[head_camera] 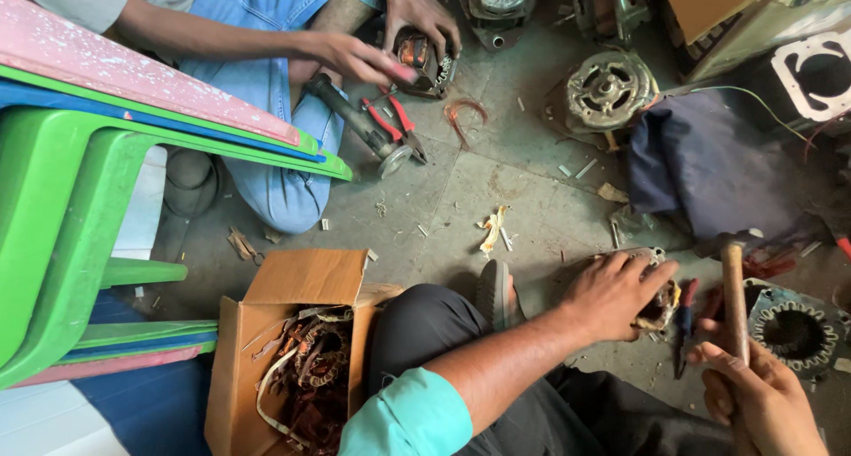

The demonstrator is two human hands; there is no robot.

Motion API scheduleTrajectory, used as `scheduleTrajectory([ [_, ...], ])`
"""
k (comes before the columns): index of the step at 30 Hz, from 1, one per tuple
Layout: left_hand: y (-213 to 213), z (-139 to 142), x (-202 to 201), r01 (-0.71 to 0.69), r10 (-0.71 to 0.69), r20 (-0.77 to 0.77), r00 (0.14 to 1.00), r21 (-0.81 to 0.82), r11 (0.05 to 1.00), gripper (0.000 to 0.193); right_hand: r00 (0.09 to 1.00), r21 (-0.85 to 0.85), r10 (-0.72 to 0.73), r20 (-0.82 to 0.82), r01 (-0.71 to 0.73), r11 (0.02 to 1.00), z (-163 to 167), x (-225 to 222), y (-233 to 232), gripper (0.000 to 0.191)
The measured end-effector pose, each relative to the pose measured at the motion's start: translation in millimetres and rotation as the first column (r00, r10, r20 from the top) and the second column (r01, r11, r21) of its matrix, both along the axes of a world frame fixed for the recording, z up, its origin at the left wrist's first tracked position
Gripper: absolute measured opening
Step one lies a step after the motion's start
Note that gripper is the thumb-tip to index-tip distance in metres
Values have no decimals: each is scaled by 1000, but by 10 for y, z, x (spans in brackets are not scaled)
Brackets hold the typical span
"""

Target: The person sits on the floor and uses an angle grinder to cut into an electric motor stator, producing sparks. They then hold the stator and use a red pry bar and a hammer to break out and strip the copper windings, dropping the extracted copper scrap into a cardboard box.

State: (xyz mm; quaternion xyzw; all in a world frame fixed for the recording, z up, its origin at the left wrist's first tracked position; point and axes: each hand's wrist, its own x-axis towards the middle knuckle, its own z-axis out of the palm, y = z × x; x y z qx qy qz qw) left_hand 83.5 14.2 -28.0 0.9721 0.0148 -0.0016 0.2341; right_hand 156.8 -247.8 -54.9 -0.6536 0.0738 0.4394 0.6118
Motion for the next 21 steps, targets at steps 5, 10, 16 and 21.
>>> scheduleTrajectory([
  [5, 702, 88, 250, -113, 112, -173, 978, 3, 994, 112, 819, -651, 527, 226, -275, 708, -15, 112, -94, 43],
  [10, 2188, 114, 397, -503, 596, 202, 777, -370, 781, 49, 448, -952, 870, 203, -116, 282, 5, 106, -27, 54],
  [16, 2749, -282, 375, -649, 852, -116, 510, -701, 294, 55, 517, -912, 831, 206, -207, 355, 55, 85, 229, 68],
  [21, 3026, -460, 415, -779, 888, 202, 413, -427, 460, 80, 483, -897, 840, 246, -215, 386, 175, -16, 397, 75],
])
